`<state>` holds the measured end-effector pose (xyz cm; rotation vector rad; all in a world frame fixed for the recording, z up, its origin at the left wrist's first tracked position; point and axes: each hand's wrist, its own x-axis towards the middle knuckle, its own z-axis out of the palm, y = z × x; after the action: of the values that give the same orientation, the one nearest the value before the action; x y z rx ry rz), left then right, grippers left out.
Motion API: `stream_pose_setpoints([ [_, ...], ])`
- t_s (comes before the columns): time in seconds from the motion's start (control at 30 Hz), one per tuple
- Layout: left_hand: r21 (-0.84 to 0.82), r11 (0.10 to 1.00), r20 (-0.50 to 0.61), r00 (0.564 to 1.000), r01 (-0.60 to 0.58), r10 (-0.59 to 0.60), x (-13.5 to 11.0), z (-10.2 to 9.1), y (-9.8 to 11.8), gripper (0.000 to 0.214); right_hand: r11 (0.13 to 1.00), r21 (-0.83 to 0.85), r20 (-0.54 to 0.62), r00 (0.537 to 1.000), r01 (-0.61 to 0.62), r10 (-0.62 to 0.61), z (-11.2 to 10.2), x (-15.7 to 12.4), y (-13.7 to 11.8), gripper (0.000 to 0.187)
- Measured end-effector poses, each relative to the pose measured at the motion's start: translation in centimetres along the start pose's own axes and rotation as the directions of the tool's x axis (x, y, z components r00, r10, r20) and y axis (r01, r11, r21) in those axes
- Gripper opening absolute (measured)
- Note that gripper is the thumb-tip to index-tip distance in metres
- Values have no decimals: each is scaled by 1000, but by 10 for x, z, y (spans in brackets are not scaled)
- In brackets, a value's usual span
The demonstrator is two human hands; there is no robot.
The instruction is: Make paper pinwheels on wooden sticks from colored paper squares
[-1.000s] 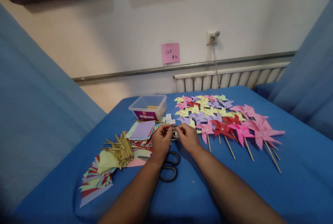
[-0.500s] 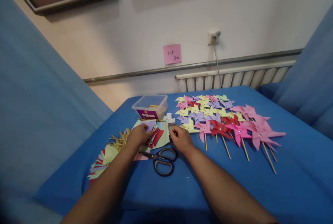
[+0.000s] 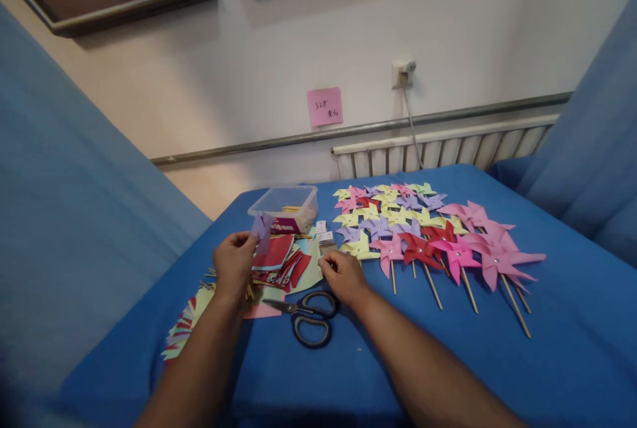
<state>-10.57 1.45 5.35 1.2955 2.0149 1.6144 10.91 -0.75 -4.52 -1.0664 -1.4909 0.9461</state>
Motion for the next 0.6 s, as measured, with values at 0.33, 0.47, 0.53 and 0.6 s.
stream_pose_setpoints([
  [0.33,-657,609,469,874,443,-130,-38,73,35,32,884,461,-86,987,-83,138,-28,15,-14,47],
  [0.47,-601,785,365,926,152,101,-49,87,19,15,738,660,-45,972,-143,229,-32,22,-12,57],
  [0.53,-507,860,339,905,-54,257,-55,87,11,5,669,723,-7,966,-173,258,-32,25,-10,62],
  [0.6,-431,872,345,850,-233,398,-61,84,5,5,639,749,-11,961,-175,276,-31,27,-9,60],
])
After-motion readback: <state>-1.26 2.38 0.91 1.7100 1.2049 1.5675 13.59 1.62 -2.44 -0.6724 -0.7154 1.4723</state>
